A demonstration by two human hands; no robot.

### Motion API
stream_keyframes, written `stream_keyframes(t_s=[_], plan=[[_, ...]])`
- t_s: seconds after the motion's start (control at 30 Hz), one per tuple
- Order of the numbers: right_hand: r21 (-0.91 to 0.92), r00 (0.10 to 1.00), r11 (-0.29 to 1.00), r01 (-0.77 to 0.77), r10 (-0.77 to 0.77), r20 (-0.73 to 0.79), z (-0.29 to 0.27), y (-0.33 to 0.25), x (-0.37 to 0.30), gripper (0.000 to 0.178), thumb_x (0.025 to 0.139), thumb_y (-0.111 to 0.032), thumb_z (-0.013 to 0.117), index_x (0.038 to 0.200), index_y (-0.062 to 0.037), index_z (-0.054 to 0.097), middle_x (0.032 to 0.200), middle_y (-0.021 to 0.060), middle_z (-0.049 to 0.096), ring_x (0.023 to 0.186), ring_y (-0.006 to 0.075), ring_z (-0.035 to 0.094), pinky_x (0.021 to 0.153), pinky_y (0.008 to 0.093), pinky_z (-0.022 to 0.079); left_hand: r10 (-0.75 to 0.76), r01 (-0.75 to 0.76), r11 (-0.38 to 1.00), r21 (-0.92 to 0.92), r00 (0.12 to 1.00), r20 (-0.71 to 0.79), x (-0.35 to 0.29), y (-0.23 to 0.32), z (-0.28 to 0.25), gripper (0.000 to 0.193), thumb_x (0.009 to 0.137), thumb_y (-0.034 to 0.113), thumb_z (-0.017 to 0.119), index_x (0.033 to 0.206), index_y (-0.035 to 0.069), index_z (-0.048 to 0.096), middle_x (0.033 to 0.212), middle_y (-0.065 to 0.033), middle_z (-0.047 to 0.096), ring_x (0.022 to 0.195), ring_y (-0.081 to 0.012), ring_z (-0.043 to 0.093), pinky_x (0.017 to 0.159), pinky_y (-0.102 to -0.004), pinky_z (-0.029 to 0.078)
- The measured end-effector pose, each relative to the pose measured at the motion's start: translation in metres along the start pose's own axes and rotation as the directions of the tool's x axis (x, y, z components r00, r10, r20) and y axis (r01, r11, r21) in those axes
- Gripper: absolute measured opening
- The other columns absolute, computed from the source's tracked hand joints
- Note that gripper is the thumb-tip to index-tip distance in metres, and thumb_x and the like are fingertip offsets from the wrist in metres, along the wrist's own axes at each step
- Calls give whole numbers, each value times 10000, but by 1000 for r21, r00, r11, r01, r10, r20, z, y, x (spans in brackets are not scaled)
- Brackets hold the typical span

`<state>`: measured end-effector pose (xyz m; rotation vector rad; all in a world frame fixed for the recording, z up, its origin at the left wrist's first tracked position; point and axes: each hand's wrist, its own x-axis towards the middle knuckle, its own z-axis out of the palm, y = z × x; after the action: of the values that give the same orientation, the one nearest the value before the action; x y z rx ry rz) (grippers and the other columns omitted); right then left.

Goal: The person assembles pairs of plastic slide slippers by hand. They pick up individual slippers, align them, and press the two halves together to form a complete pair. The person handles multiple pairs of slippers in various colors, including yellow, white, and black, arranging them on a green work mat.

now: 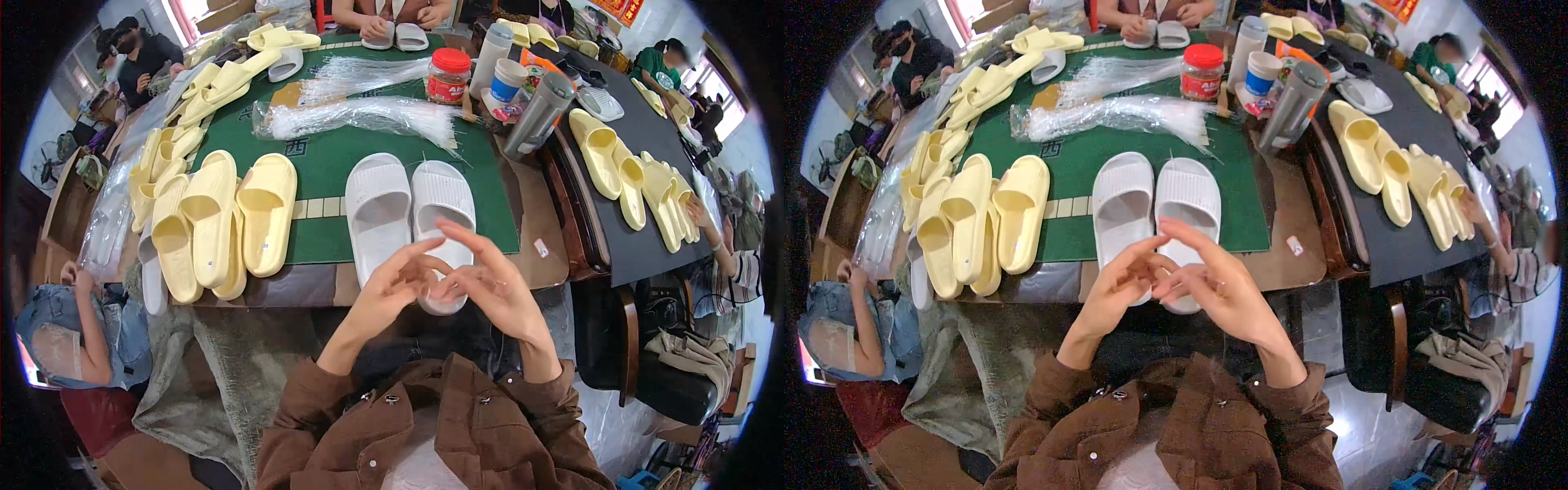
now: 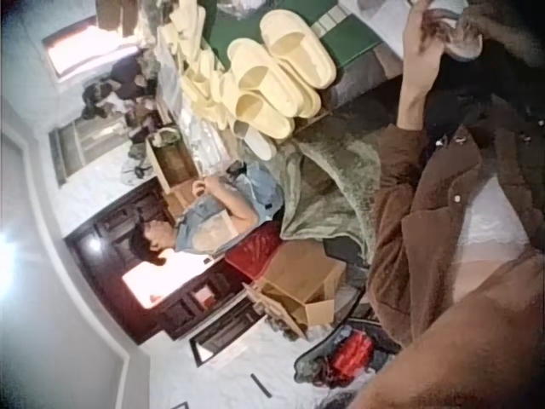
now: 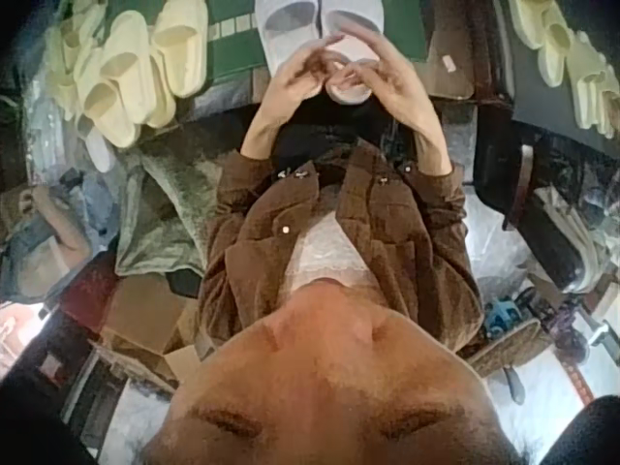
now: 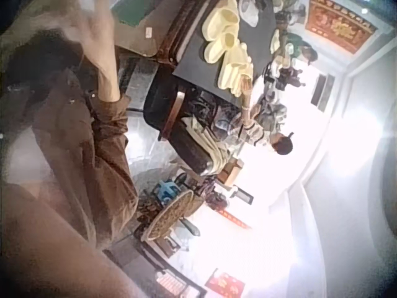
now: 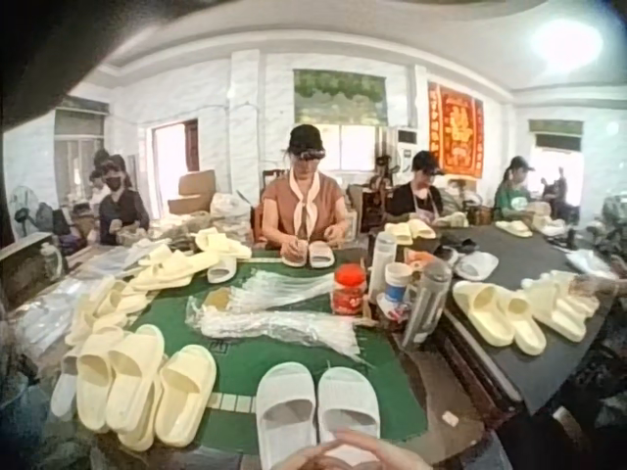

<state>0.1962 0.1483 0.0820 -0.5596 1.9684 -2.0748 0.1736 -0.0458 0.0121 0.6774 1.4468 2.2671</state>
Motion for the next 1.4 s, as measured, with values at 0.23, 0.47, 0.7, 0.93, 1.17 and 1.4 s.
stream_keyframes(t_s=[0.23, 0.47, 0.7, 0.93, 1.17, 1.4], plan=[[50, 989, 995, -84, 89, -115, -15, 22, -4, 506, 917, 95, 371, 1412, 6, 323, 1390, 156, 437, 966, 215, 658, 834, 313, 535, -79, 50, 960, -274, 992, -97, -5, -2, -3, 618, 902, 232, 563, 1433, 18, 331, 1216, -139, 560, 1143, -225, 527, 1031, -371, 361], [124, 961, 992, -2, 36, -274, -20, 29, 0, 374, 936, 35, 428, 1309, 42, 392, 1398, 189, 419, 1078, 271, 623, 919, 331, 511, -194, 192, 981, 33, 981, 33, -21, -4, 3, 554, 936, 57, 544, 1445, 44, 327, 1171, -136, 589, 983, -165, 571, 856, -291, 474], [278, 938, 958, 75, 27, -344, -32, 47, 2, 232, 902, 32, 537, 1131, 48, 563, 1341, 194, 489, 1236, 258, 509, 1032, 305, 419, -133, 133, 991, 5, 991, 14, -24, 15, 11, 258, 982, 108, 476, 1227, 33, 509, 929, -132, 665, 781, -126, 577, 715, -264, 462], [393, 840, 910, 133, 107, -532, -51, 70, -8, 279, 975, -108, 514, 1209, 34, 567, 1214, 166, 602, 1126, 211, 596, 929, 270, 503, 97, -170, 960, -223, 948, -303, -32, 21, 2, 302, 990, 166, 454, 1217, -25, 509, 1074, -190, 654, 899, -193, 605, 832, -320, 451], [329, 808, 940, 85, 128, -575, -52, 68, -24, 357, 990, -179, 520, 1313, -26, 520, 970, 18, 642, 789, 56, 572, 638, 174, 432, 285, -288, 954, 89, 765, -578, -31, 15, -21, 288, 1004, 163, 474, 1193, -30, 575, 1035, -94, 631, 936, -145, 576, 846, -321, 465], [136, 813, 990, 23, 60, -579, -47, 62, -21, 298, 974, -95, 511, 1237, -45, 382, 927, 86, 651, 621, 55, 530, 536, 167, 402, 262, -311, 949, 56, 676, -689, -18, 31, -22, 382, 969, 56, 510, 1332, -24, 425, 839, -76, 608, 637, -87, 500, 598, -233, 446]])
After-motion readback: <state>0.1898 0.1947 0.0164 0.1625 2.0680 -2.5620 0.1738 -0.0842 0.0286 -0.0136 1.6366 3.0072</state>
